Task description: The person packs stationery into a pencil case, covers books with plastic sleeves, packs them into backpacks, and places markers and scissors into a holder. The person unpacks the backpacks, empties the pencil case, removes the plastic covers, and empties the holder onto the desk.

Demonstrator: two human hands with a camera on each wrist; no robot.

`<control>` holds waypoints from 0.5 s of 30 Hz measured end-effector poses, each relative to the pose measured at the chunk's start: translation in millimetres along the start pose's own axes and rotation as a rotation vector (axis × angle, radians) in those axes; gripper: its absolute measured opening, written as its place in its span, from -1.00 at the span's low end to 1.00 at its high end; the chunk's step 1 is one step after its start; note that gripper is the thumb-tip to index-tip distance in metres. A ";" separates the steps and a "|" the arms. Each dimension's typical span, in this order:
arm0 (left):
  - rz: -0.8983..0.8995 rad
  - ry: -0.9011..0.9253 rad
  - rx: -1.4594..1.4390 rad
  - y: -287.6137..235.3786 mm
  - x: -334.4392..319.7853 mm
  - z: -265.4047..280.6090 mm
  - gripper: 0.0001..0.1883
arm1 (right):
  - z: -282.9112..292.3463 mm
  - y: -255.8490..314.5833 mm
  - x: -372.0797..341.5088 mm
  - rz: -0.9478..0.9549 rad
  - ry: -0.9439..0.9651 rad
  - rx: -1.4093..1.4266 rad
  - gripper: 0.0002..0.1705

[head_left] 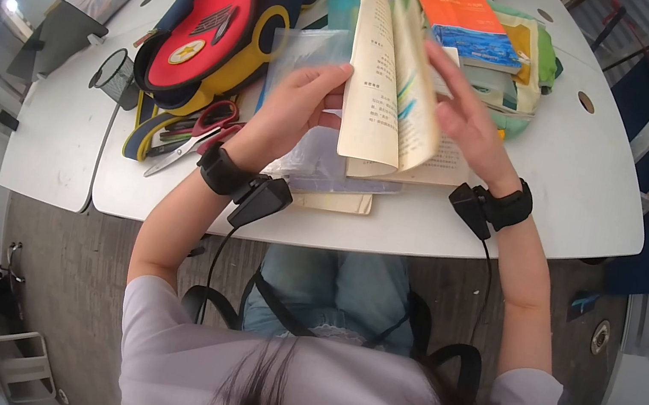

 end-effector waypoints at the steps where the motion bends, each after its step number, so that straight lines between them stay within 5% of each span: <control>1: 0.009 -0.003 0.009 0.7 0.8 0.5 -0.66 | 4.7 1.3 1.2 0.055 -0.059 -0.007 -0.32; 7: 0.042 -0.056 -0.051 -2.2 -1.0 2.4 -0.71 | 44.5 17.7 0.8 0.105 -0.257 -0.231 -0.24; 10: 0.005 -0.067 -0.102 -0.1 1.5 4.0 -0.72 | 36.3 27.9 2.3 0.227 -0.187 -0.158 -0.30; 12: 0.002 -0.064 -0.090 0.3 1.3 2.5 -0.72 | 15.4 29.1 1.5 0.237 0.126 -0.445 -0.16; 15: -0.012 -0.068 -0.026 1.4 -0.2 -8.2 -0.70 | -22.6 30.3 -1.4 0.202 0.218 -0.526 -0.03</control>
Point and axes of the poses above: each hand's wrist, its own x-axis towards the middle knuckle, its own z-axis out of the back of the hand, y = z × x, the point moved 1 cm from there along x, towards the middle knuckle, and after that the axes turned 11 degrees about z, right-handed, at the moved point
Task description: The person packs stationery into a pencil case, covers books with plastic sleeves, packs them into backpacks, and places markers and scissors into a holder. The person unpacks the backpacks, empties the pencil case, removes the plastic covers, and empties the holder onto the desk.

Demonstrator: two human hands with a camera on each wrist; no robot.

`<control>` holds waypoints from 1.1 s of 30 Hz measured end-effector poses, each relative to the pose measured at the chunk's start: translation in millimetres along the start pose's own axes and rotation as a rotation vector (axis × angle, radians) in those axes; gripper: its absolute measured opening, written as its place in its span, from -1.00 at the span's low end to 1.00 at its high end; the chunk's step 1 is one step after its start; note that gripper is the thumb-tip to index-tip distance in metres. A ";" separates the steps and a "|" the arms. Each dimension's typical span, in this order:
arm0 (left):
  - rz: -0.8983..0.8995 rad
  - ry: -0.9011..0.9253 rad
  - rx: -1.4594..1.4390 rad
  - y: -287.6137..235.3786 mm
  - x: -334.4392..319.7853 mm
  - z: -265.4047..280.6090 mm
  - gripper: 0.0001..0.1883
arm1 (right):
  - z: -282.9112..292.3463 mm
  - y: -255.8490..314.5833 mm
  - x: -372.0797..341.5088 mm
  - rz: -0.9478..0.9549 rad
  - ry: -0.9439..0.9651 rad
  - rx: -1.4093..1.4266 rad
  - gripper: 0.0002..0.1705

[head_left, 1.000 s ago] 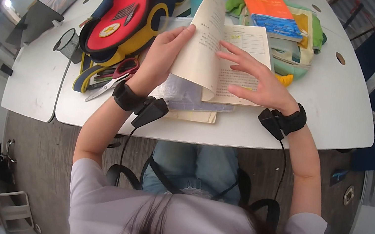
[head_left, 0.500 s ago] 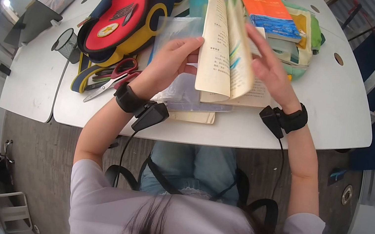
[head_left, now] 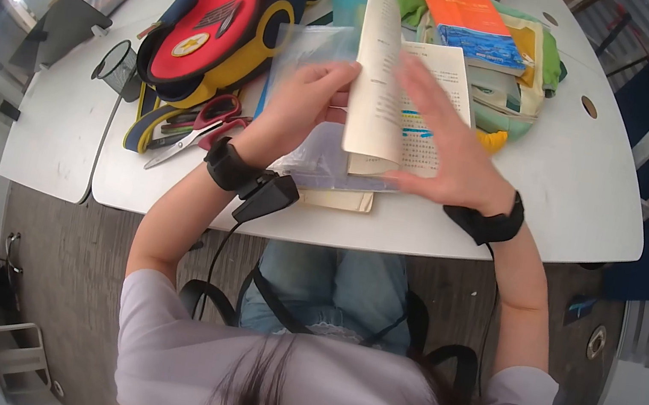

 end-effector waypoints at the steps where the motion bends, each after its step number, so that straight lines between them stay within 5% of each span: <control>1: -0.011 -0.006 0.053 0.4 -0.6 -4.6 -0.69 | -5.0 1.2 0.8 0.001 0.002 0.001 -0.03; 21: -0.106 0.031 0.148 1.3 3.0 -8.8 -0.64 | -5.3 -4.5 -0.3 -0.102 0.090 0.027 0.00; 23: -0.312 -0.170 0.782 -5.8 4.0 6.1 -0.58 | -5.3 -5.0 -1.4 -0.104 0.076 0.035 -0.01; 24: -0.311 -0.178 0.780 -2.5 4.6 16.6 -0.58 | -5.5 -5.0 -2.0 -0.110 0.058 0.041 -0.01; 26: -0.641 -0.489 1.473 9.4 5.7 37.0 -0.45 | -5.5 -3.0 -1.7 -0.112 0.062 0.019 -0.02; 29: -0.373 -0.454 1.576 16.7 1.3 51.6 -0.38 | -5.0 -2.8 -1.2 -0.113 0.069 0.005 -0.05; 33: -0.274 -0.470 1.614 7.7 -0.7 46.2 -0.49 | -6.1 -6.7 -3.1 -0.053 0.130 0.003 -0.12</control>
Point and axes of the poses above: each hand's wrist, its own x-axis towards the middle knuckle, its own z-axis out of the back of the hand, y = z × x, the point moved 1 cm from there along x, towards the middle knuckle, and after that the axes turned 11 degrees about z, right-handed, at the moved point
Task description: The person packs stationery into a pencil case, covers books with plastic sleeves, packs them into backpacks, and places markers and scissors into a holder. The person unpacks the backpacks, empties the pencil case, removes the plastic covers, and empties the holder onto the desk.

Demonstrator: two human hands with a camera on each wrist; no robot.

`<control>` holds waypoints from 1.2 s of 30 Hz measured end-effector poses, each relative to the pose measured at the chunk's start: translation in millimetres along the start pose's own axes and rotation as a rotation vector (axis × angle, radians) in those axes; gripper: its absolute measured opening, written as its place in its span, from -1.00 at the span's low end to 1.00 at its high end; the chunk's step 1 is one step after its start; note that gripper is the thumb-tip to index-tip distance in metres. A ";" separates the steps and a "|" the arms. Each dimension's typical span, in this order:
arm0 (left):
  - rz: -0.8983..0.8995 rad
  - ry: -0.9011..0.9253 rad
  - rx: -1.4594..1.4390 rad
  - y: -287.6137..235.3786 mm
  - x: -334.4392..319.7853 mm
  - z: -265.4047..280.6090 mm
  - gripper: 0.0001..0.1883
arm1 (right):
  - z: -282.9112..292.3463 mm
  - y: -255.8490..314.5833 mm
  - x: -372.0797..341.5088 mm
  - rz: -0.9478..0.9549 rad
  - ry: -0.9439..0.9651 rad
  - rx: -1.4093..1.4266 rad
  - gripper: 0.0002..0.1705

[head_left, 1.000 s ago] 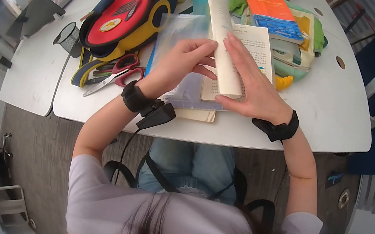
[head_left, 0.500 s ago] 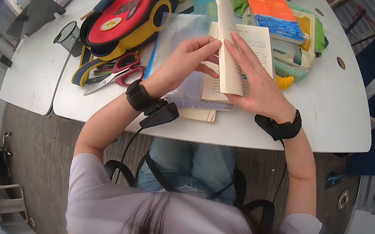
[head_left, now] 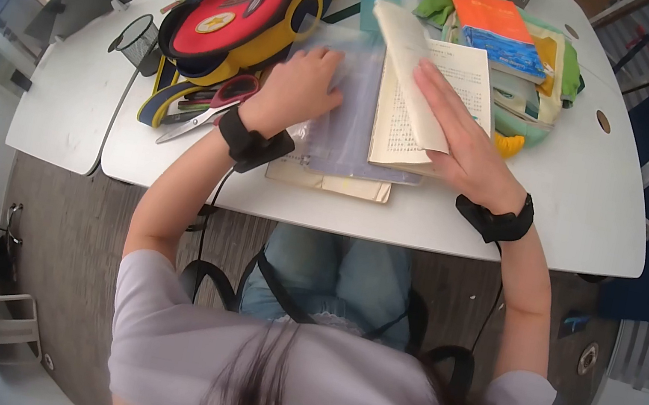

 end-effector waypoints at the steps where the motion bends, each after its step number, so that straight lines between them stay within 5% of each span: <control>1: 0.044 -0.016 -0.038 -0.9 2.8 2.6 -0.58 | -0.7 -0.6 0.0 -0.003 0.005 0.001 -0.12; 5: 0.153 -0.056 -0.236 12.0 22.5 5.7 -0.75 | -5.1 0.5 4.4 0.022 0.007 -0.027 -0.21; 16: 0.271 -0.064 -0.501 31.3 32.9 0.4 -0.73 | -1.2 0.2 11.3 0.068 0.204 -0.204 -0.40; 18: 0.152 -0.191 -0.419 23.0 27.2 1.7 -0.76 | -3.2 0.0 16.4 0.106 0.192 -0.225 -0.40; 25: 0.055 -0.144 -0.435 7.5 20.6 5.5 -0.80 | -24.3 16.7 52.1 0.228 0.202 -0.376 -0.45; 28: 0.052 0.009 -0.620 13.5 14.5 -0.9 -0.82 | -49.0 10.2 47.8 0.234 0.252 -0.469 -0.47; 33: -0.348 0.100 -0.300 16.7 -8.7 3.1 -0.77 | -60.4 0.6 38.5 0.213 0.271 -0.419 -0.46; 36: -0.370 0.187 -0.252 15.0 -17.8 14.0 -0.79 | -60.0 1.8 40.2 0.158 0.309 -0.396 -0.43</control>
Point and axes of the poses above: each hand's wrist, its own x-axis towards the middle knuckle, its own z-axis out of the back of the hand, y = z × x, the point moved 1 cm from there along x, towards the middle knuckle, and after that the axes turned 11 degrees about z, right-handed, at the moved point
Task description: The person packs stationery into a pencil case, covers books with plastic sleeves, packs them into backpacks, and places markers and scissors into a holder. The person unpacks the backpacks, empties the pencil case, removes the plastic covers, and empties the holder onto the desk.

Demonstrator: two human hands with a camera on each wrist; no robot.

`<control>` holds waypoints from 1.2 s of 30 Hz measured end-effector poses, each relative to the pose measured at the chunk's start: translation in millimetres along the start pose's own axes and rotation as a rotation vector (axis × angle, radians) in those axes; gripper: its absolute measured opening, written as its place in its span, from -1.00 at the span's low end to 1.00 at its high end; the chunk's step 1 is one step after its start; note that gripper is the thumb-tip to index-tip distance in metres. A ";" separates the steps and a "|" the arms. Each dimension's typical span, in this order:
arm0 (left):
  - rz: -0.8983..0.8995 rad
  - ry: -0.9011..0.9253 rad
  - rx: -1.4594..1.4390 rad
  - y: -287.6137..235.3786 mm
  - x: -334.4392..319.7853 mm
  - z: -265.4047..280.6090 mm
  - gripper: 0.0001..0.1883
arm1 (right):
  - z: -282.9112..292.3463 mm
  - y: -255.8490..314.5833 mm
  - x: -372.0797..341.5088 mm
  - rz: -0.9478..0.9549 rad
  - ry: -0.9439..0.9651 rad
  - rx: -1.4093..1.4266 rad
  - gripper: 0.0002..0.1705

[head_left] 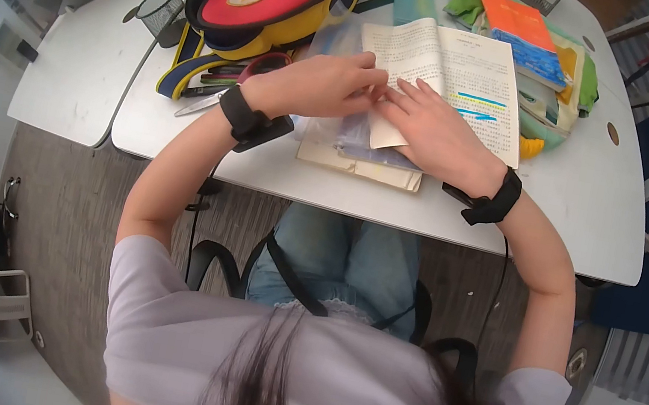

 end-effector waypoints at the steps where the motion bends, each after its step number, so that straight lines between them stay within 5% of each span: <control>1: 0.000 0.002 -0.002 -1.0 -1.2 1.7 -0.79 | 2.0 -0.7 0.9 -0.002 0.002 0.002 -0.43; 4: -0.002 0.090 0.044 -3.2 -4.1 5.8 -0.82 | 6.5 -2.4 2.8 -0.047 0.111 0.109 -0.41; 9: -0.034 0.225 -0.001 -3.2 -4.0 11.0 -0.82 | 13.9 -7.3 -9.8 0.094 -0.014 0.215 -0.51; 16: -0.233 0.171 0.045 -5.0 0.7 6.4 -0.91 | 18.2 -5.7 -14.0 0.123 -0.041 0.202 -0.59; 18: -0.220 0.198 0.007 -7.3 -2.2 4.0 -0.93 | 23.4 -3.9 -10.4 0.016 -0.018 0.384 -0.66; 27: -0.063 0.278 -0.453 -9.2 -13.8 5.2 -0.84 | 14.3 -2.2 -3.4 0.004 -0.075 0.303 -0.70; 36: -0.159 0.116 -0.404 -10.2 -24.7 2.0 -0.93 | 5.5 -0.7 -0.3 -0.063 -0.288 0.157 -0.83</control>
Point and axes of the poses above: each hand's wrist, its own x-axis towards the middle knuckle, its own z-axis out of the back of the hand, y = z × x, the point moved 1 cm from there along x, towards the middle knuckle, and after that the axes turned 11 degrees about z, right-handed, at the moved point
